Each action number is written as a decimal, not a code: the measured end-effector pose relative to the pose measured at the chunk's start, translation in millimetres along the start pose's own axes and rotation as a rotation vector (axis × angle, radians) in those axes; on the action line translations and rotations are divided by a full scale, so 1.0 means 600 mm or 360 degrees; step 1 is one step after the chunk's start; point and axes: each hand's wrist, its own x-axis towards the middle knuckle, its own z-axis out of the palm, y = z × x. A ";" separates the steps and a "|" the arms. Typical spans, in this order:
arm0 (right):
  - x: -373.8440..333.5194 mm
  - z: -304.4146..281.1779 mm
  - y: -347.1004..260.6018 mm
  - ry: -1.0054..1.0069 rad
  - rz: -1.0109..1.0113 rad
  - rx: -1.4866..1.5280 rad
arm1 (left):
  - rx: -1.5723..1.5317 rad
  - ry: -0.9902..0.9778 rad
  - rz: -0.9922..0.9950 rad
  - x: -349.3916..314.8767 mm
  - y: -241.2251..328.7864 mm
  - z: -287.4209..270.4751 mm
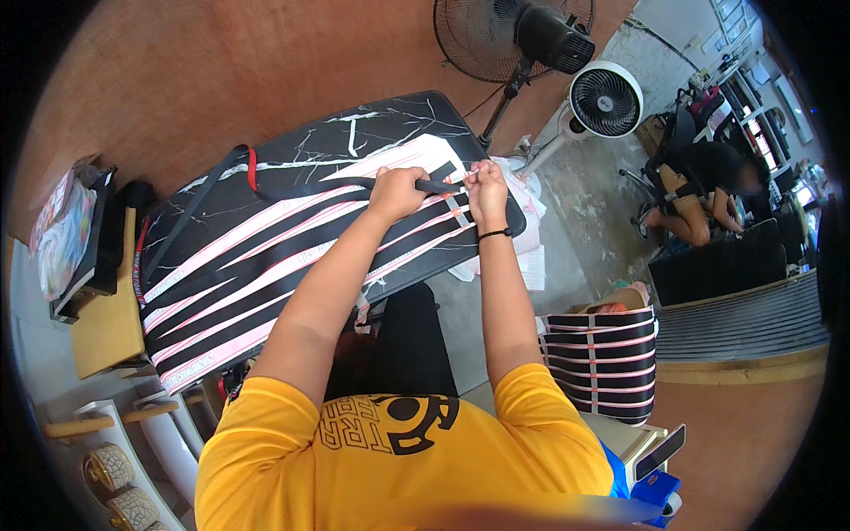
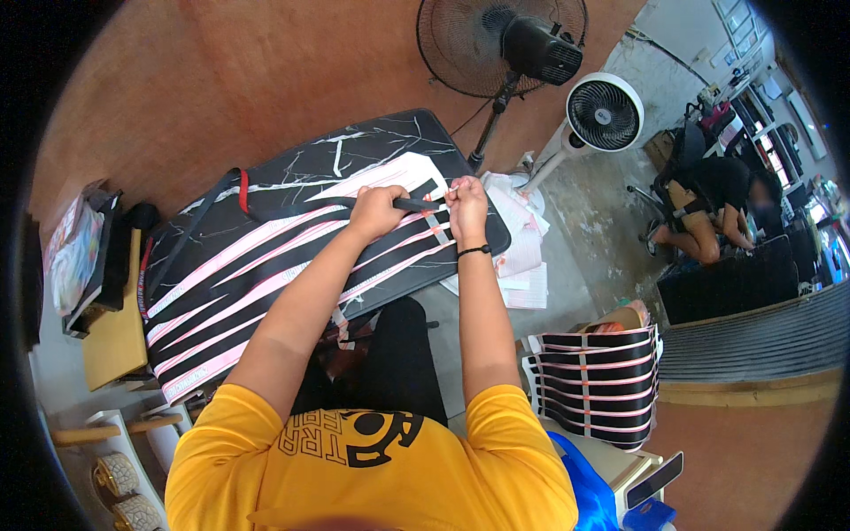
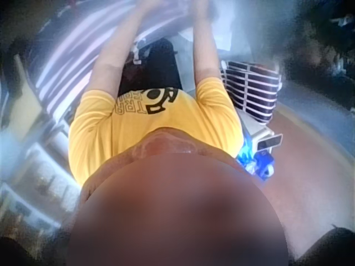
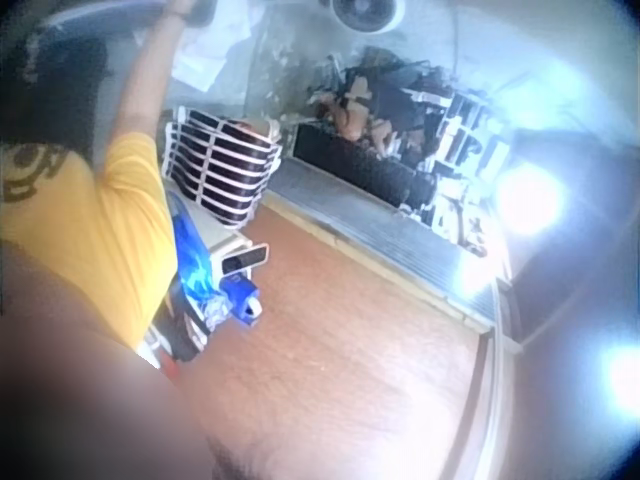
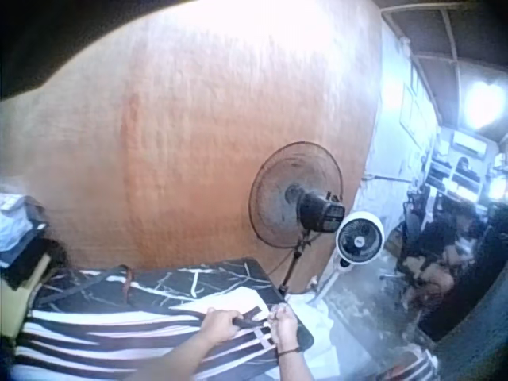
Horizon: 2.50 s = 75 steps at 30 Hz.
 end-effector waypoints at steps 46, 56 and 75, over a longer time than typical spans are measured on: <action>-0.128 -0.032 -0.024 0.0571 -0.0605 0.0461 | 0.0091 0.0148 -0.0088 -0.039 0.046 0.042; -0.127 -0.070 -0.042 0.1013 -0.0669 0.0673 | -0.0054 0.0263 -0.0247 -0.031 0.036 0.038; -0.129 0.016 0.000 0.0564 -0.0752 -0.0286 | -0.0256 0.0012 0.0379 -0.041 0.025 0.029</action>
